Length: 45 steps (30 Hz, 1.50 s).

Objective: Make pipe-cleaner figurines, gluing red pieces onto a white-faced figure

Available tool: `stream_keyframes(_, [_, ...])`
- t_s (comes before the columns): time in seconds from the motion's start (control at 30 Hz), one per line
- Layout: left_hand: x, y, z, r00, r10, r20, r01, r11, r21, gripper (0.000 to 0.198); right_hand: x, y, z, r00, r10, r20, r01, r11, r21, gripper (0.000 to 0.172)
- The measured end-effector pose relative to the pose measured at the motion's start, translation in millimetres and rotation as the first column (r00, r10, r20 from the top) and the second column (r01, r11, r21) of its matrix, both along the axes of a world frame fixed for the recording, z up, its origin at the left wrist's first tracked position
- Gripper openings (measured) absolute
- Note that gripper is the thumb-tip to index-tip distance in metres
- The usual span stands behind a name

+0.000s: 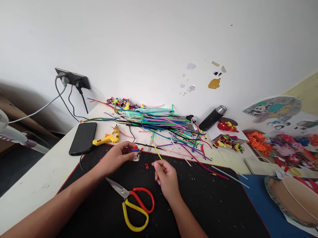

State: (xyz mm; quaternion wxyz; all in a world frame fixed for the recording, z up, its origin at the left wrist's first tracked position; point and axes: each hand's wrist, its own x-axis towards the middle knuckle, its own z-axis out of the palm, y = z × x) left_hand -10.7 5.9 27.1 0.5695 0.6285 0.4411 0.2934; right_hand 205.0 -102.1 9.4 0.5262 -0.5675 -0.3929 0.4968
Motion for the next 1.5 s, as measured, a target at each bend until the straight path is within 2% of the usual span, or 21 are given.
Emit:
stream_keyframes(0.1, [6,3,1.1,0.991,-0.028,-0.130,0.036,0.998,0.056,0.048,3,-6,-2.8,1.000,-0.003,0.018,0.003,1.000,-0.005,0.050])
stream_keyframes(0.33, [32,6,-1.6,0.964,-0.047,-0.261,0.097,0.979,0.181,0.032,2,-10,-12.6,0.997,-0.018,0.068,0.016,0.999,0.037,0.048])
stream_keyframes(0.53, [36,10,-8.3,0.947,0.022,-0.321,0.075,0.955,0.287,0.037,3,-10,-13.7,0.997,-0.007,0.080,0.005,0.999,0.035,0.046])
stream_keyframes(0.63, [36,11,-11.1,0.907,0.034,-0.420,0.132,0.924,0.359,0.038,3,-11,-14.1,0.993,0.003,0.115,-0.006,1.000,0.028,0.043])
stream_keyframes(0.73, [36,12,-14.5,0.880,0.035,-0.474,0.164,0.913,0.372,0.039,3,-11,-16.1,0.991,0.005,0.131,-0.007,1.000,0.015,0.041])
stream_keyframes(0.87, [34,13,-18.5,0.880,0.029,-0.474,0.169,0.914,0.369,0.041,2,-11,-18.5,0.987,0.023,0.157,-0.022,1.000,-0.006,0.035])
stream_keyframes(0.93, [30,12,-18.2,0.888,0.047,-0.458,0.164,0.897,0.411,0.041,2,-10,-18.0,0.979,0.043,0.201,-0.040,0.999,-0.017,0.032])
stream_keyframes(1.07, [14,5,-8.9,0.910,0.079,-0.406,0.153,0.848,0.507,0.044,0,-8,-13.5,0.937,0.081,0.340,-0.076,0.997,-0.028,0.024])
stream_keyframes(1.27, [-6,-12,6.7,0.937,0.003,-0.350,0.151,0.899,0.412,0.044,3,3,-10.1,0.906,0.159,0.393,-0.123,0.986,-0.114,0.022])
stream_keyframes(1.4, [-10,-20,1.0,0.964,-0.017,-0.266,0.115,0.928,0.355,0.044,5,8,-8.7,0.877,0.218,0.428,-0.160,0.973,-0.166,0.021])
stream_keyframes(1.5, [-10,-23,-4.8,0.977,-0.015,-0.212,0.084,0.944,0.318,0.044,4,11,-2.8,0.817,0.254,0.518,-0.183,0.965,-0.186,0.020])
